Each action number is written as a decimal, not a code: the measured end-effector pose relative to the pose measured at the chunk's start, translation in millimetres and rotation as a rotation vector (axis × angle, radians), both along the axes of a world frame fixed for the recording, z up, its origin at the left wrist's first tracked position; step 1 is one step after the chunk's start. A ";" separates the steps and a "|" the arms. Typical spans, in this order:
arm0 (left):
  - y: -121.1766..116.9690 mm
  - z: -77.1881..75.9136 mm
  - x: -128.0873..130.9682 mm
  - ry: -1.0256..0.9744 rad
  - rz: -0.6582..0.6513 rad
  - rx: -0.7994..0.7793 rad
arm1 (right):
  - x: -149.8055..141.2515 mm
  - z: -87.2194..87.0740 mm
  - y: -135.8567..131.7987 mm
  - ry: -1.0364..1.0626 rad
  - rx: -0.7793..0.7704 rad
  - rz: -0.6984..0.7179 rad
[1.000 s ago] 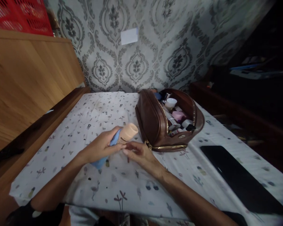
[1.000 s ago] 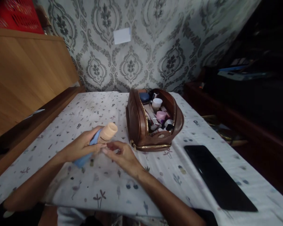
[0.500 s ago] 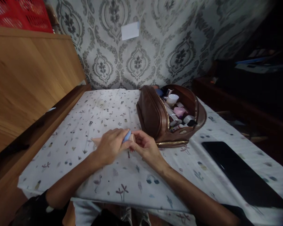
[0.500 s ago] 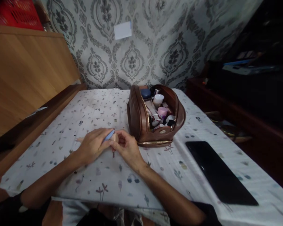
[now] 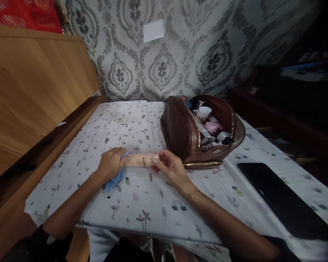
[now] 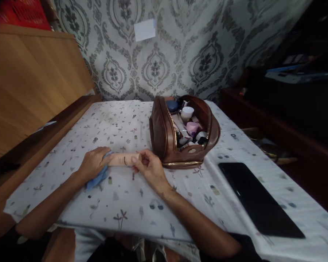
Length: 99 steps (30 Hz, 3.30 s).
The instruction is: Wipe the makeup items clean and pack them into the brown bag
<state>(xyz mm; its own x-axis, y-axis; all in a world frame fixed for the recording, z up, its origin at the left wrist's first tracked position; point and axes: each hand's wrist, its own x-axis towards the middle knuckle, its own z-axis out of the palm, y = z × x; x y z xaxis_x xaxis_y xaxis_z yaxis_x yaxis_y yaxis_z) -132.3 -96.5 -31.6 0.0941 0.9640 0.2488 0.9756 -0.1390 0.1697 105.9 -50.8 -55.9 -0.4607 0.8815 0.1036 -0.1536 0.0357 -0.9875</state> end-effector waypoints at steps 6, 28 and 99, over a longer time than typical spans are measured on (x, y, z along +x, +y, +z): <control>7.0 -5.9 -11.8 -0.180 0.050 -0.034 | 2.8 -0.7 0.5 -0.092 0.099 -0.036; -69.9 -11.1 -3.7 0.101 -0.008 0.176 | 4.4 -1.3 4.9 -0.065 -0.028 0.010; -19.8 4.2 71.3 0.153 -0.449 0.603 | -1.5 9.6 -9.4 -0.062 0.099 -0.041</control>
<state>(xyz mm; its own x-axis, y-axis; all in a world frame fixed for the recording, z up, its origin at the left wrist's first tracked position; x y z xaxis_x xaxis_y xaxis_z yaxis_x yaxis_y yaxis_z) -61.1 -116.3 -27.4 0.5207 0.5266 0.6720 0.8100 -0.5535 -0.1939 104.4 -60.3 -46.3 -0.4328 0.8865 0.1637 -0.0892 0.1386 -0.9863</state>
